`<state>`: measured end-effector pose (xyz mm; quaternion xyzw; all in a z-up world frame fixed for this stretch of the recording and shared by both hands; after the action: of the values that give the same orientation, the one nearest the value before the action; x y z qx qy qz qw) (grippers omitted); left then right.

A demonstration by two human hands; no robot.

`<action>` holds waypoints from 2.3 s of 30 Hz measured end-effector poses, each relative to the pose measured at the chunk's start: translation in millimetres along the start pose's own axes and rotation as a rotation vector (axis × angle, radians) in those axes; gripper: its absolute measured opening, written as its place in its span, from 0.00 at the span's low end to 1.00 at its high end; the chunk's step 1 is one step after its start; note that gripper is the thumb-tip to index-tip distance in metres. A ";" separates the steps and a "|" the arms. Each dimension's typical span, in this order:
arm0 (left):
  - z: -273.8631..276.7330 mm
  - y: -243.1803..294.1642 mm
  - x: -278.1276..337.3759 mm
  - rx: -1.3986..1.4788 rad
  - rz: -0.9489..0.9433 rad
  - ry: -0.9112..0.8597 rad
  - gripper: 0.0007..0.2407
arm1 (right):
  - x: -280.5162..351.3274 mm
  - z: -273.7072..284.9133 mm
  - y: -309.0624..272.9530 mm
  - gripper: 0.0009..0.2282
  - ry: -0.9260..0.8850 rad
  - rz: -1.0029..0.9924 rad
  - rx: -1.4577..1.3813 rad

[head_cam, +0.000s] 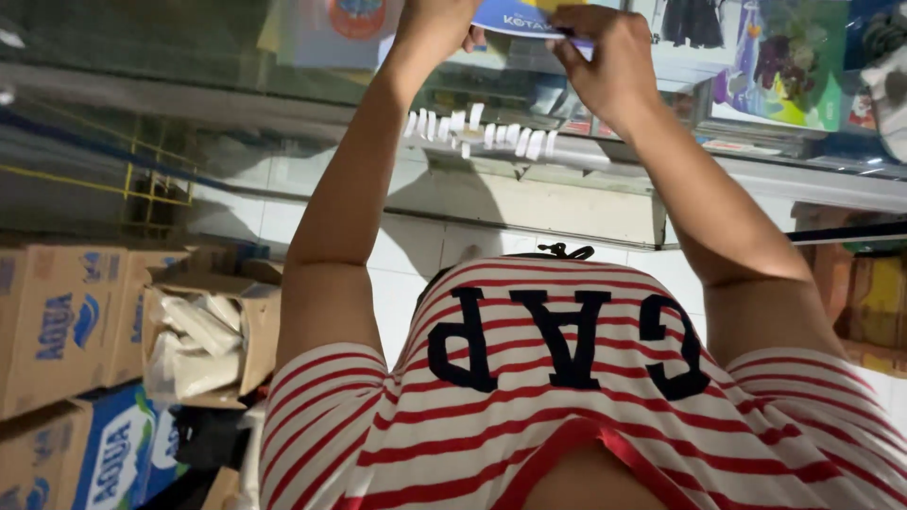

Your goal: Cleaning and organizing various notebooks on a glass display counter using a cloth.

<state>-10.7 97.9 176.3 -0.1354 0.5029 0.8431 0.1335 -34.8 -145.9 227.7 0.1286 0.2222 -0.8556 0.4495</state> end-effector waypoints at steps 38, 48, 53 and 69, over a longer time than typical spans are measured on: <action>-181.9 -193.4 231.6 0.481 0.207 0.502 0.16 | 208.6 -259.5 76.1 0.17 0.257 -0.327 -1.114; -157.5 -115.0 71.4 0.458 -0.015 0.266 0.27 | 99.4 -132.9 46.8 0.28 0.644 -0.430 -0.777; -151.3 -83.1 61.4 0.304 0.167 0.411 0.19 | 88.3 -144.4 74.6 0.24 0.706 -0.573 -0.698; -146.0 -120.6 4.0 0.145 0.007 0.219 0.22 | 47.3 -147.1 87.6 0.18 0.693 -0.607 -0.416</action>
<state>42.9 24.5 10.2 -0.2150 0.5745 0.7853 0.0843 14.0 -150.1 56.9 0.2424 0.5514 -0.7924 0.0962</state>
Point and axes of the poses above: each hand's wrist, its own x-axis away from the middle knuckle, its own z-axis out of the back of the hand, y = z × x, the point moved 5 cm from there along -x, towards the middle knuckle, and after that the axes turned 9 degrees about -y, right-handed, at the moved point
